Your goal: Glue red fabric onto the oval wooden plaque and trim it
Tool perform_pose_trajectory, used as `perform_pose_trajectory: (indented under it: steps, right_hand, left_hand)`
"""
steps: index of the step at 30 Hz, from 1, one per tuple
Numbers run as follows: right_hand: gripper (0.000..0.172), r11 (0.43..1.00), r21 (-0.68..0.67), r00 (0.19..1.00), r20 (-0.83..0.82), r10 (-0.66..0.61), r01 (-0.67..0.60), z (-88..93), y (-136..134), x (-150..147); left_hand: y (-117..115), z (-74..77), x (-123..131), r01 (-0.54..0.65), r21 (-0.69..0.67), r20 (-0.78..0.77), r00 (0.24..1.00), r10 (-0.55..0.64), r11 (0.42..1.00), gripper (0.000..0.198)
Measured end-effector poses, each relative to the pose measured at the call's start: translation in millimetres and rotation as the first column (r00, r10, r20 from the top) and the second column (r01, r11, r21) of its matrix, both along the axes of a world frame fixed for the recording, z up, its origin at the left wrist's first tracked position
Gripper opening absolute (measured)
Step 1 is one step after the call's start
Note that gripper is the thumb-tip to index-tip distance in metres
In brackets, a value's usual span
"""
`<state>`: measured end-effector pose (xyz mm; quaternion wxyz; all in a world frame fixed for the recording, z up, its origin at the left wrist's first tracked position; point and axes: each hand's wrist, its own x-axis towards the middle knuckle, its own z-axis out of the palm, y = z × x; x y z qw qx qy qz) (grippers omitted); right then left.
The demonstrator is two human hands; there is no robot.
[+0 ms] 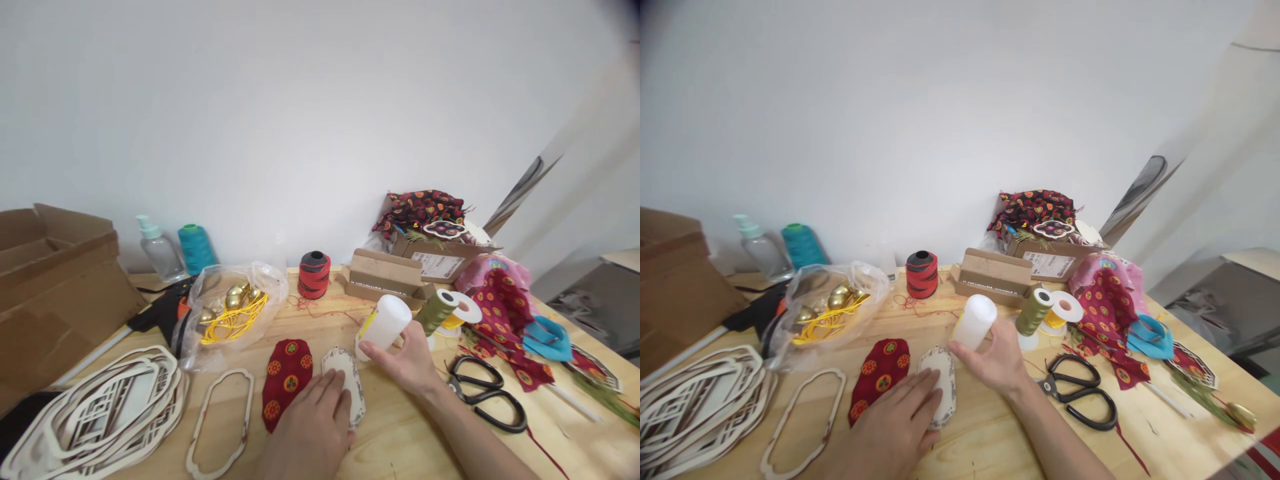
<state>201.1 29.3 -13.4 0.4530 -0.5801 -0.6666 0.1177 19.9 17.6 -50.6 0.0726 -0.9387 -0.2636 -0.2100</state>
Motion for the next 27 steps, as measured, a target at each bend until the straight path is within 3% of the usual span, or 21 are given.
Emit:
perform_pose_trajectory:
  steps: [9,27]
  right_hand:
    - [0.02,0.999,-0.026,0.999,-0.028,0.021,-0.022,-3.4,0.1,-1.4]
    - [0.025,0.999,-0.025,1.0,-0.011,0.026,-0.026,0.2,0.1,0.0]
  left_hand:
    - [0.4,-1.6,0.7,-0.001,0.019,0.018,1.0,0.001,1.0,0.024]
    - [-0.5,4.9,-1.7,0.019,-0.018,-0.096,0.995,-0.021,1.0,0.026]
